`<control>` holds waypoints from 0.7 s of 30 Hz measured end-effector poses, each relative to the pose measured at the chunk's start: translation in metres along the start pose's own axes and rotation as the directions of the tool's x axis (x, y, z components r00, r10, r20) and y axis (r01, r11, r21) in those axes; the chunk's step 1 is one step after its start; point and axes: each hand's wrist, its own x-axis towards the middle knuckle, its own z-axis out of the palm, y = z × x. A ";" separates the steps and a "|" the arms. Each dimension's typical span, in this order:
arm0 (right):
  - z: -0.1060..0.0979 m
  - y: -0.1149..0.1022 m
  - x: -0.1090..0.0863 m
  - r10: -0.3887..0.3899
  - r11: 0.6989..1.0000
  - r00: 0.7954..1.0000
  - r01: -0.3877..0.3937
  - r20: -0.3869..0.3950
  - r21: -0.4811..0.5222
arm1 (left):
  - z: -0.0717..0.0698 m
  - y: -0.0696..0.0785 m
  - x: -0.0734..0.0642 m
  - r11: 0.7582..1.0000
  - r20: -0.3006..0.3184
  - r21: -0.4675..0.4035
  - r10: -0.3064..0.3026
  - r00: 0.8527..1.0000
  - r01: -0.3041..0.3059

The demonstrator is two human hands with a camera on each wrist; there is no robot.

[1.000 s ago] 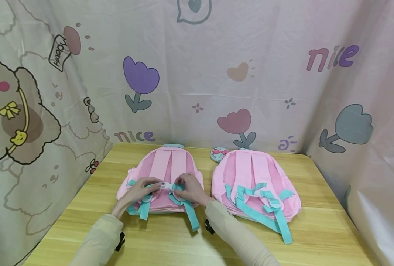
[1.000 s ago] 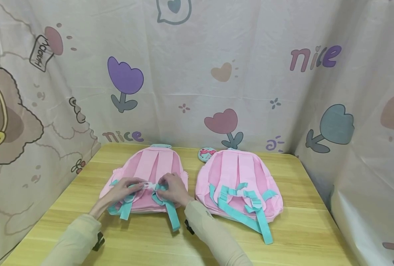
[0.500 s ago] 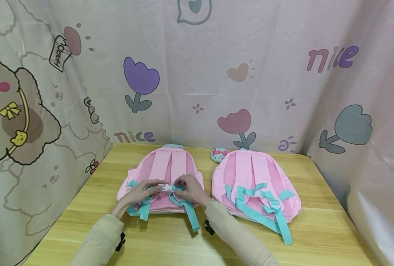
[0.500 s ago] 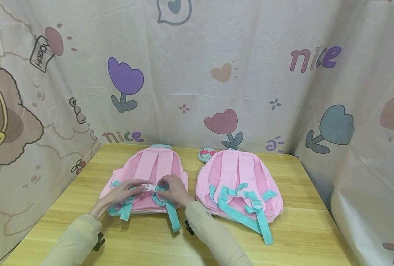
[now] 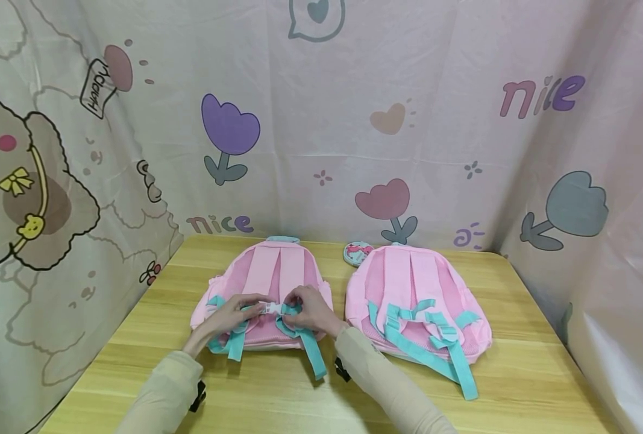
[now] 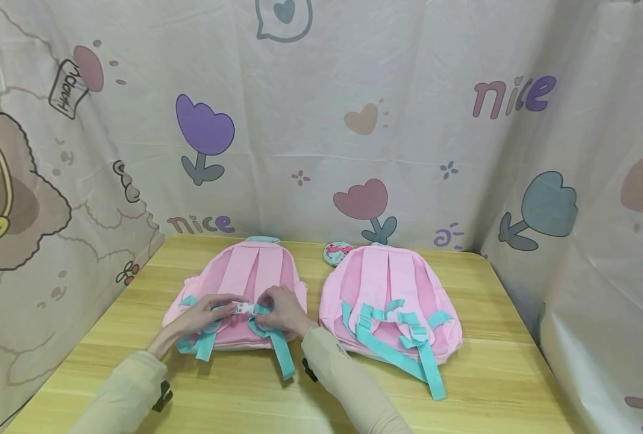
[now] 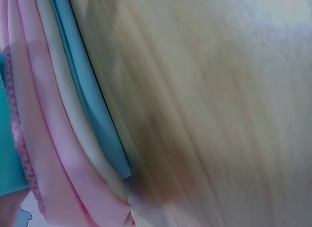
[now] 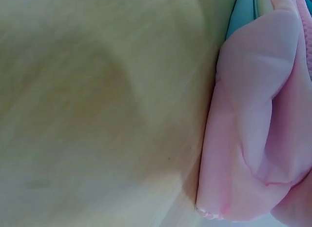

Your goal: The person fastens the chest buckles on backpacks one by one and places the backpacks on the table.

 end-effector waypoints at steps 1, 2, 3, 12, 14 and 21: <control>0.000 0.000 0.000 0.002 1.000 1.000 -0.002 0.003 0.009 | 0.000 0.000 0.000 1.000 0.001 -0.001 0.000 1.000 0.000; 0.000 0.000 0.000 0.007 1.000 1.000 -0.007 0.007 0.015 | 0.000 0.000 0.000 1.000 0.003 0.008 0.004 1.000 -0.004; 0.000 0.000 0.000 0.012 1.000 1.000 -0.012 0.010 0.016 | 0.001 0.000 0.000 1.000 0.003 0.012 0.004 1.000 -0.004; 0.001 -0.001 -0.001 0.037 0.999 0.999 -0.036 -0.011 0.025 | 0.001 -0.003 0.001 1.000 -0.003 0.008 -0.017 1.000 0.017; 0.001 -0.001 -0.001 0.033 0.999 0.999 -0.032 -0.017 0.027 | 0.001 -0.003 0.001 1.000 -0.003 0.006 -0.023 1.000 0.023; 0.002 0.001 -0.002 -0.019 1.000 0.999 0.020 -0.035 0.007 | 0.000 -0.003 0.001 1.000 -0.001 -0.008 -0.012 1.000 0.012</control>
